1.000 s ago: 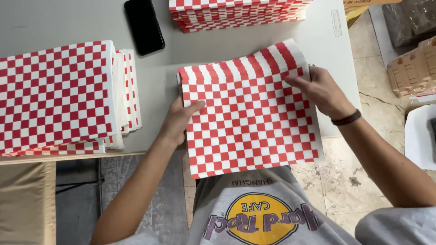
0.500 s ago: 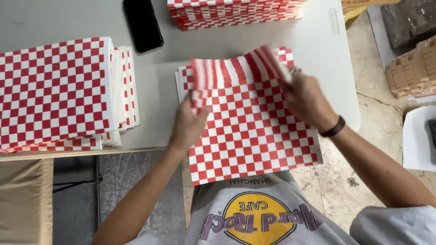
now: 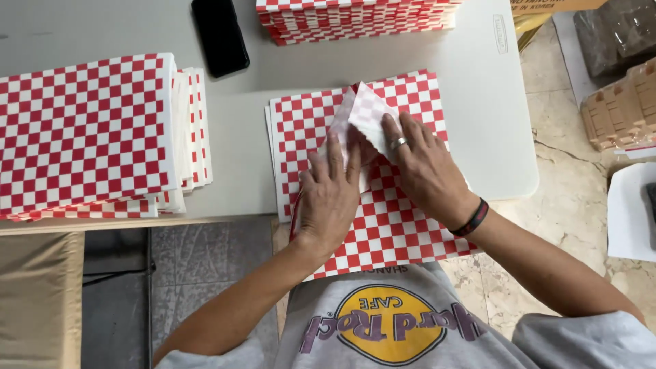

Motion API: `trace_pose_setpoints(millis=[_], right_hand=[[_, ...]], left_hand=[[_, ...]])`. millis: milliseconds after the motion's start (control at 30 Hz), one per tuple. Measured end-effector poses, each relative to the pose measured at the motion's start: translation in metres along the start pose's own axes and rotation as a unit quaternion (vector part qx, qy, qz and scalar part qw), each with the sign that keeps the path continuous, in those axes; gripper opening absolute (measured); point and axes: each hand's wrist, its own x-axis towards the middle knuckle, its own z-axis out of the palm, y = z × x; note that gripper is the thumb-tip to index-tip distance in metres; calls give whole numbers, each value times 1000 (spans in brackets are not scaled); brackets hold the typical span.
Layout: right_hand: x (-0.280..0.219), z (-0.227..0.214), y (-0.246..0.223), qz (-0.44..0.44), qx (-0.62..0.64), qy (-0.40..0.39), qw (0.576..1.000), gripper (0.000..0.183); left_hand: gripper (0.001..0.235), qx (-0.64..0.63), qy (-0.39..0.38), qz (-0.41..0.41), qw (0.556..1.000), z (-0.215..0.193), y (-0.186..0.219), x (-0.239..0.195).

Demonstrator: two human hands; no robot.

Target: Folding checkered paper sheets into a specific shape and stacking them on a table.

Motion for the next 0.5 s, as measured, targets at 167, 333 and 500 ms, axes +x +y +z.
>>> trace_pose_setpoints(millis=[167, 333, 500], right_hand=[[7, -7, 46, 249, 143, -90, 954, 62], [8, -15, 31, 85, 102, 65, 989, 19], [-2, -64, 8, -19, 122, 121, 985, 41]], left_hand=[[86, -367, -41, -66, 927, -20, -56, 12], [46, -472, -57, -250, 843, 21, -64, 9], [60, -498, 37, -135, 856, -39, -70, 10]])
